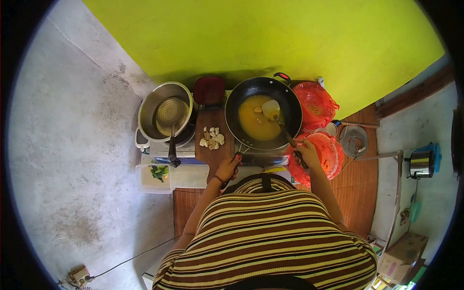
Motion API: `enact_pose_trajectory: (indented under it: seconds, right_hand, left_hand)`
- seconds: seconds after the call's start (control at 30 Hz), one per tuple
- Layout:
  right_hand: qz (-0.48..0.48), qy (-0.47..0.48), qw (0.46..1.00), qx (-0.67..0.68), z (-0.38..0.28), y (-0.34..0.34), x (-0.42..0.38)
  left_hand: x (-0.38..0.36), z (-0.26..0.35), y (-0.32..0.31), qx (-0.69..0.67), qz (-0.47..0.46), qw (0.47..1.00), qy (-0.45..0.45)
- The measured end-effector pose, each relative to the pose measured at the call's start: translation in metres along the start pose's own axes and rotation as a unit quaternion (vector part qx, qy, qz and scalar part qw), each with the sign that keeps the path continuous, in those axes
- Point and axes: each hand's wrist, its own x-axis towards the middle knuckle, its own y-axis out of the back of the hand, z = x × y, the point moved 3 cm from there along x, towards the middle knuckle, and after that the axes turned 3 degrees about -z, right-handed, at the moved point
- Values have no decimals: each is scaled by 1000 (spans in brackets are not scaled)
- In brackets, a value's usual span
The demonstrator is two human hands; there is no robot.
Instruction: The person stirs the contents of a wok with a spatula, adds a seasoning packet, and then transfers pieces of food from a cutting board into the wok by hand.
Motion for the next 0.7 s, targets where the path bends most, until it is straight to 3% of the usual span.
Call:
enact_pose_trajectory:
  seconds: [0.27, 0.47, 0.57, 0.7]
  right_hand:
    - [-26, 97, 992, -78, -14, -24, 6]
    - [59, 122, 972, -191, -1, -8, 14]
    - [63, 76, 985, -145, 2, -6, 9]
    - [24, 20, 999, 15, 11, 2, 15]
  left_hand:
    - [1, -2, 0, 0, 2, 1000, -2]
    - [3, -5, 1, -10, 4, 1000, 17]
    - [4, -7, 1, -11, 4, 1000, 5]
    - [7, -11, 1, -17, 9, 1000, 8]
